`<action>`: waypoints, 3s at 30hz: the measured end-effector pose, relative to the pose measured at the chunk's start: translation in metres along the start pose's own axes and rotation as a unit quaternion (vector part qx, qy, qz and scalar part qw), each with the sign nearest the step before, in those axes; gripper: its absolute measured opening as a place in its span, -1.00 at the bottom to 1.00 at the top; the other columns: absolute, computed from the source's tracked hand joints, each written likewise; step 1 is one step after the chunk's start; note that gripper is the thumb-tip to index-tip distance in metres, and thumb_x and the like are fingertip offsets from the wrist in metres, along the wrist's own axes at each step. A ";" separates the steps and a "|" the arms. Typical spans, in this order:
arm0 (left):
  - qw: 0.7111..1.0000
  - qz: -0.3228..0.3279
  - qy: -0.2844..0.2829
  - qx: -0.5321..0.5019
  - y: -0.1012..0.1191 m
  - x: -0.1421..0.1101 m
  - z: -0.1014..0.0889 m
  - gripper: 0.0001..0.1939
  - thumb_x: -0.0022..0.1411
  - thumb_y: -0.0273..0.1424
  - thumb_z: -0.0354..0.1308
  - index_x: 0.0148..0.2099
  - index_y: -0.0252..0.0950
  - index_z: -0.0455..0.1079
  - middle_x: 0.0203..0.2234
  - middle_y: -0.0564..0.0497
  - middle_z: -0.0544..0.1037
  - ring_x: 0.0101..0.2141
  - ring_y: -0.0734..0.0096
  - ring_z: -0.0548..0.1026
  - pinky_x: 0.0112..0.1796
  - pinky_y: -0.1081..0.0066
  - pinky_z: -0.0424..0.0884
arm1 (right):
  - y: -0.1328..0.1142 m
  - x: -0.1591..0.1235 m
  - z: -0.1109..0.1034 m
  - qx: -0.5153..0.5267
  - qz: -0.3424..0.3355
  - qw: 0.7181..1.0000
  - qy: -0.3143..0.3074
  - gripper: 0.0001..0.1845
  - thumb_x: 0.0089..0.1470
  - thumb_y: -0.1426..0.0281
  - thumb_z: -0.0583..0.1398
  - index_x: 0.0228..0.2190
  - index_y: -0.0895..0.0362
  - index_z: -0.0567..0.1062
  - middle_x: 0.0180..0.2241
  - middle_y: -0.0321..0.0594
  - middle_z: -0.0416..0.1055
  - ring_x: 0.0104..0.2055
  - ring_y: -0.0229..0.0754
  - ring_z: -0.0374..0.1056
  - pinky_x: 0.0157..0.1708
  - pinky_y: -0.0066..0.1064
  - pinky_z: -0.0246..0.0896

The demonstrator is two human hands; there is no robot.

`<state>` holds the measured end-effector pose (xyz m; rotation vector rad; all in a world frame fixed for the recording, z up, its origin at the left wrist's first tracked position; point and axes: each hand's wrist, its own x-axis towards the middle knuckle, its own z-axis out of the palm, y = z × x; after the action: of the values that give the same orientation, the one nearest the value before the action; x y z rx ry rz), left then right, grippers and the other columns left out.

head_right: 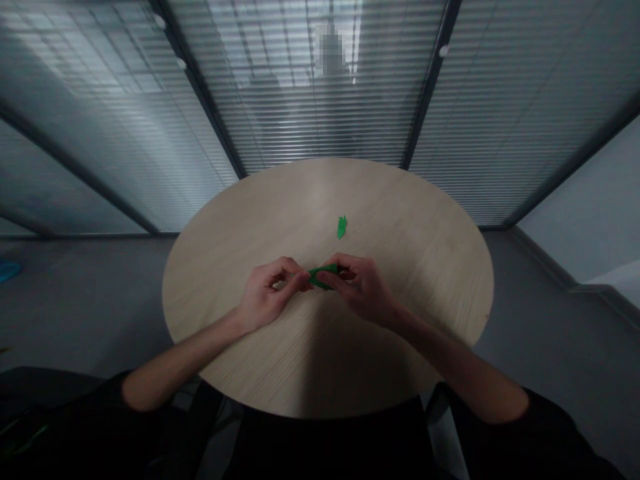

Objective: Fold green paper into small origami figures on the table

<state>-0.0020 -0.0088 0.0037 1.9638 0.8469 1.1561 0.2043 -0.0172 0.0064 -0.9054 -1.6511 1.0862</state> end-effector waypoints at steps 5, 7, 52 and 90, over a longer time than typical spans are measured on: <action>1.000 0.006 0.027 0.001 -0.003 0.001 0.000 -0.76 0.39 -0.29 0.18 -0.31 -0.33 0.45 -0.50 -0.04 0.64 -0.53 0.50 0.57 -0.53 0.58 0.44 | 0.005 0.003 0.000 0.038 0.025 0.999 0.001 -0.72 0.13 0.18 0.34 -0.36 0.16 0.59 -0.43 -0.22 0.56 -0.40 -0.25 0.47 -0.39 -0.44 0.39; 0.999 0.012 0.043 -0.005 -0.005 0.001 -0.001 -0.77 0.38 -0.28 0.19 -0.28 -0.33 0.44 -0.51 -0.03 0.62 -0.53 0.51 0.56 -0.51 0.57 0.45 | 0.007 0.004 -0.001 0.062 0.031 0.998 -0.002 -0.72 0.12 0.17 0.34 -0.33 0.15 0.58 -0.40 -0.22 0.57 -0.37 -0.24 0.50 -0.34 -0.43 0.44; 0.969 0.205 -0.046 0.127 -0.008 0.005 -0.010 -0.47 0.22 -0.24 0.39 0.18 -0.20 0.37 0.14 -0.21 0.40 0.15 0.05 0.42 0.10 -0.02 0.45 | 0.004 0.005 0.005 0.096 0.044 0.989 0.106 -0.63 0.10 0.19 0.37 -0.16 0.11 0.42 -0.47 -0.31 0.61 -0.55 -0.22 0.56 -0.56 -0.51 0.47; 0.975 0.192 0.054 0.094 -0.006 0.006 -0.007 -0.95 0.36 -0.46 0.24 -0.14 -0.26 0.52 -0.17 -0.06 0.57 -0.15 0.36 0.54 -0.11 0.31 0.51 | 0.004 -0.003 0.003 -0.115 -0.091 0.987 0.070 -0.79 0.22 0.20 0.28 -0.24 0.09 0.55 -0.36 -0.25 0.58 -0.38 -0.23 0.53 -0.40 -0.45 0.48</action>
<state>-0.0067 0.0010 0.0045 2.3075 0.6652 1.4603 0.2026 -0.0197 0.0010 -0.9344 -1.7278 0.7024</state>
